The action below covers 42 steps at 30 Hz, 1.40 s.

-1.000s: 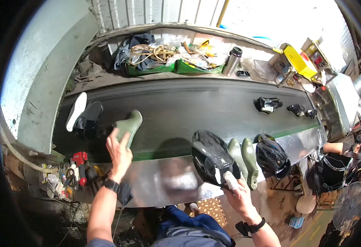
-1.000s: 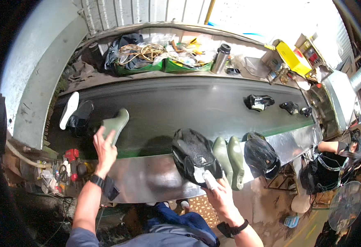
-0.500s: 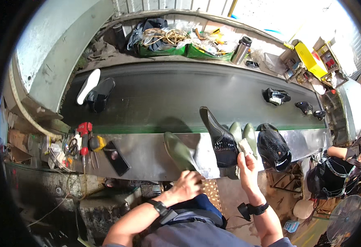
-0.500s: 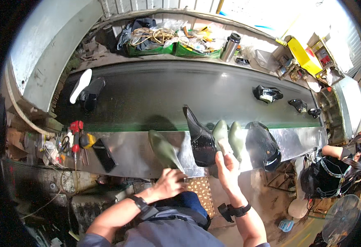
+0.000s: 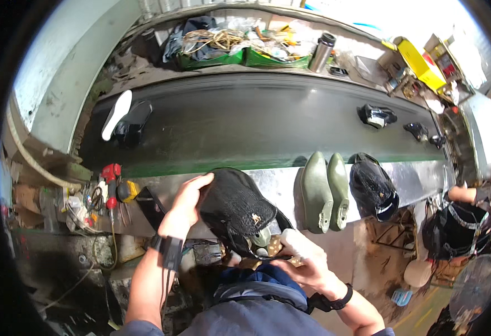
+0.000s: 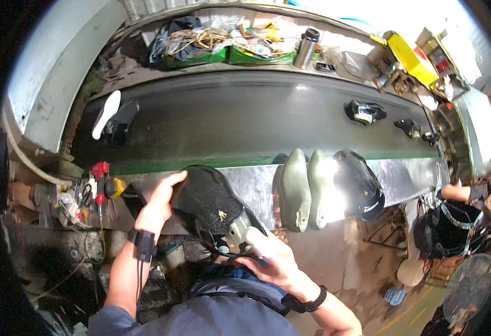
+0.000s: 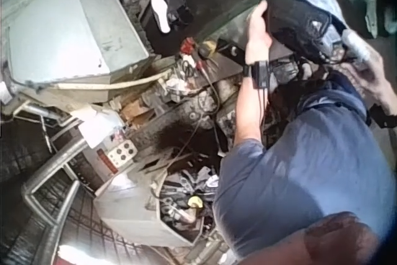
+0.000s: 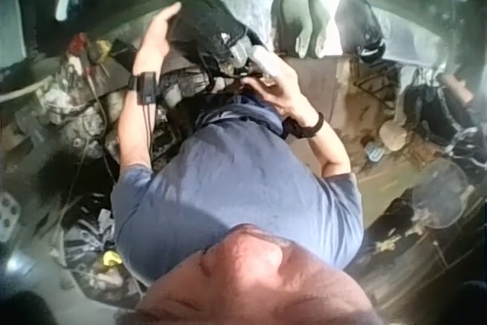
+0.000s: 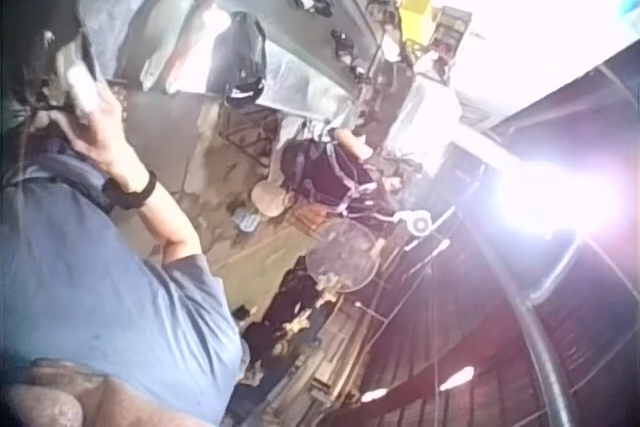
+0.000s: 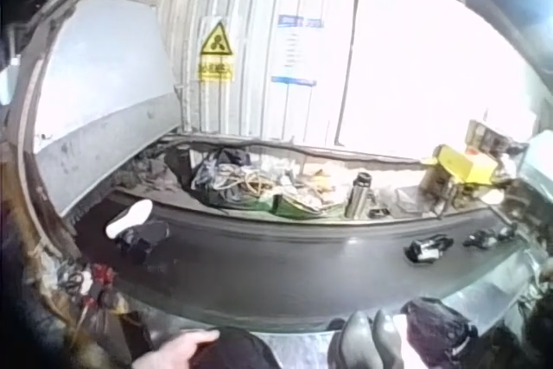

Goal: Operating a toe-lasting machine to shape and attach the front part of a shoe upper to the last.

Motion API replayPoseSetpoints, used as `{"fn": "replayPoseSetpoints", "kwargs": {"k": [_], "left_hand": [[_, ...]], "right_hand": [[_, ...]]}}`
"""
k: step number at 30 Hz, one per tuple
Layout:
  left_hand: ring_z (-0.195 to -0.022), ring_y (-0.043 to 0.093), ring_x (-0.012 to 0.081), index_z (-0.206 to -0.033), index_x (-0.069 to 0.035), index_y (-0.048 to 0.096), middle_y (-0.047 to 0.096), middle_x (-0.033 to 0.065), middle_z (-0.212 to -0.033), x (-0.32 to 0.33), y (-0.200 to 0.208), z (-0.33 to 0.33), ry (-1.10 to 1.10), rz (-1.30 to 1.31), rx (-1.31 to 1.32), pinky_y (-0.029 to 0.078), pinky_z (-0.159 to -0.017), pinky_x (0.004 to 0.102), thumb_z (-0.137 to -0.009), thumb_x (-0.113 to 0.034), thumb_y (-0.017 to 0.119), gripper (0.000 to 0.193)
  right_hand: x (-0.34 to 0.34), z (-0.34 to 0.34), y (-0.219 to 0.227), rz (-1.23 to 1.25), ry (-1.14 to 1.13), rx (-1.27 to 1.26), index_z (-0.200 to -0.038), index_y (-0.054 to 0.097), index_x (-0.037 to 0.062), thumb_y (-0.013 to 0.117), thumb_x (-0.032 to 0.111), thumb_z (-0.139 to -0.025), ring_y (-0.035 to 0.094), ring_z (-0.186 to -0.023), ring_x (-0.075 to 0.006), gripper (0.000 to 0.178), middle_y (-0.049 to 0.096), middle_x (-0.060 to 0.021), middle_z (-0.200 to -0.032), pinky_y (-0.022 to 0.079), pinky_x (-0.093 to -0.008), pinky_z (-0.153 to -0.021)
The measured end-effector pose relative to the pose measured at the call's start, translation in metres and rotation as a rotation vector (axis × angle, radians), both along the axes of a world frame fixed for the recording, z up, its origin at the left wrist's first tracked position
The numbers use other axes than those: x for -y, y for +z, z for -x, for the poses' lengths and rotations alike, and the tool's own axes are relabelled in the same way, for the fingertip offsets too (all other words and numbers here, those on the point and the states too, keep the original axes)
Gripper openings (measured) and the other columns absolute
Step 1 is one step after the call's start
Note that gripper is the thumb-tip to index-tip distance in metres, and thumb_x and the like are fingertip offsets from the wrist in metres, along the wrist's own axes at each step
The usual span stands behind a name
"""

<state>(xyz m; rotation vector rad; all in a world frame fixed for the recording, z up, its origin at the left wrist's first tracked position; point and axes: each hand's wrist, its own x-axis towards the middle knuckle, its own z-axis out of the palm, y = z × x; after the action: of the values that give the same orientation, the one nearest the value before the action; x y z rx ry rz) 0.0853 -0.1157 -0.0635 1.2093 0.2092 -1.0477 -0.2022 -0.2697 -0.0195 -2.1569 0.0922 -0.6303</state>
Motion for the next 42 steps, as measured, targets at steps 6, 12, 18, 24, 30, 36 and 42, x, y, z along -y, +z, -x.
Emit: {"fn": "replayPoseSetpoints", "kwargs": {"k": [6, 12, 18, 24, 30, 36, 42], "left_hand": [[-0.118, 0.061, 0.0188, -0.115, 0.0, 0.067, 0.069, 0.009, -0.118, -0.007, 0.071, 0.013, 0.11, -0.011, 0.146, 0.051, -0.1, 0.0331, -0.095, -0.022, 0.07, 0.03], [-0.099, 0.068, 0.0206, -0.113, -0.005, 0.068, 0.071, 0.008, -0.109, -0.013, 0.06, 0.0, 0.047, 0.057, 0.21, 0.053, -0.091, 0.0355, -0.097, -0.026, 0.067, 0.027], [-0.091, 0.068, 0.0177, -0.103, -0.002, 0.071, 0.073, 0.0065, -0.097, 0.001, -0.062, -0.009, -0.148, -0.064, 0.264, 0.053, -0.082, 0.0352, -0.097, -0.025, 0.07, 0.025], [-0.082, 0.07, 0.0256, -0.094, 0.0, 0.073, 0.073, 0.0137, -0.082, 0.044, -0.123, -0.029, -0.104, -0.594, 0.829, 0.051, -0.074, 0.0391, -0.092, -0.029, 0.071, 0.029], [-0.085, 0.071, 0.0359, -0.095, -0.001, 0.073, 0.072, 0.0215, -0.087, 0.048, -0.112, -0.006, -0.083, -0.819, 1.086, 0.052, -0.076, 0.0453, -0.094, -0.031, 0.066, 0.03], [-0.102, 0.068, 0.0295, -0.118, 0.0, 0.064, 0.071, 0.0183, -0.109, 0.043, -0.109, 0.034, -0.103, -0.819, 0.849, 0.053, -0.089, 0.0399, -0.081, -0.041, 0.079, 0.057], [-0.093, 0.068, 0.0439, -0.099, 0.001, 0.061, 0.069, 0.0251, -0.094, 0.06, -0.107, 0.038, -0.253, -0.955, 0.92, 0.054, -0.084, 0.0521, -0.073, -0.046, 0.08, 0.057]], "right_hand": [[0.006, 0.009, 0.02, -0.821, -0.023, 0.081, -0.148, 0.046, 0.0001, 0.083, -0.003, -0.08, 0.063, -0.074, -0.0162, 0.078, 0.066, -0.0071, -0.078, 0.05, -0.0285, -0.069], [0.0, 0.005, 0.028, -0.438, 0.009, 0.12, -0.138, 0.056, -0.0008, 0.086, 0.002, -0.078, 0.065, -0.077, -0.0178, 0.067, 0.07, -0.0102, -0.087, 0.054, -0.0356, -0.081], [-0.032, 0.02, -0.066, 0.366, 0.103, -0.233, -0.122, 0.066, 0.0016, 0.076, 0.013, -0.085, 0.056, -0.069, -0.0215, 0.04, 0.054, -0.0025, -0.069, 0.039, -0.0537, -0.116], [-0.046, -0.012, -0.119, 0.262, 0.003, -0.168, -0.131, 0.06, 0.0006, 0.085, 0.012, -0.075, 0.058, -0.099, -0.0369, 0.062, 0.057, -0.0172, -0.11, 0.046, -0.0502, -0.107], [-0.039, -0.017, -0.158, -0.467, -0.083, -0.343, -0.158, 0.014, -0.0044, 0.091, 0.022, -0.074, 0.024, -0.15, -0.0432, 0.116, 0.024, -0.0305, -0.159, 0.018, -0.0497, -0.124], [-0.022, 0.015, -0.15, -0.108, 0.11, -0.353, -0.157, 0.019, -0.0032, 0.085, 0.016, -0.077, 0.026, -0.15, -0.0456, 0.106, 0.027, -0.0307, -0.159, 0.017, -0.0577, -0.123], [-0.012, 0.021, -0.181, -0.226, 0.133, -0.45, -0.154, 0.026, -0.004, 0.083, 0.018, -0.08, 0.029, -0.147, -0.0485, 0.096, 0.03, -0.0321, -0.155, 0.02, -0.0588, -0.121]]}}
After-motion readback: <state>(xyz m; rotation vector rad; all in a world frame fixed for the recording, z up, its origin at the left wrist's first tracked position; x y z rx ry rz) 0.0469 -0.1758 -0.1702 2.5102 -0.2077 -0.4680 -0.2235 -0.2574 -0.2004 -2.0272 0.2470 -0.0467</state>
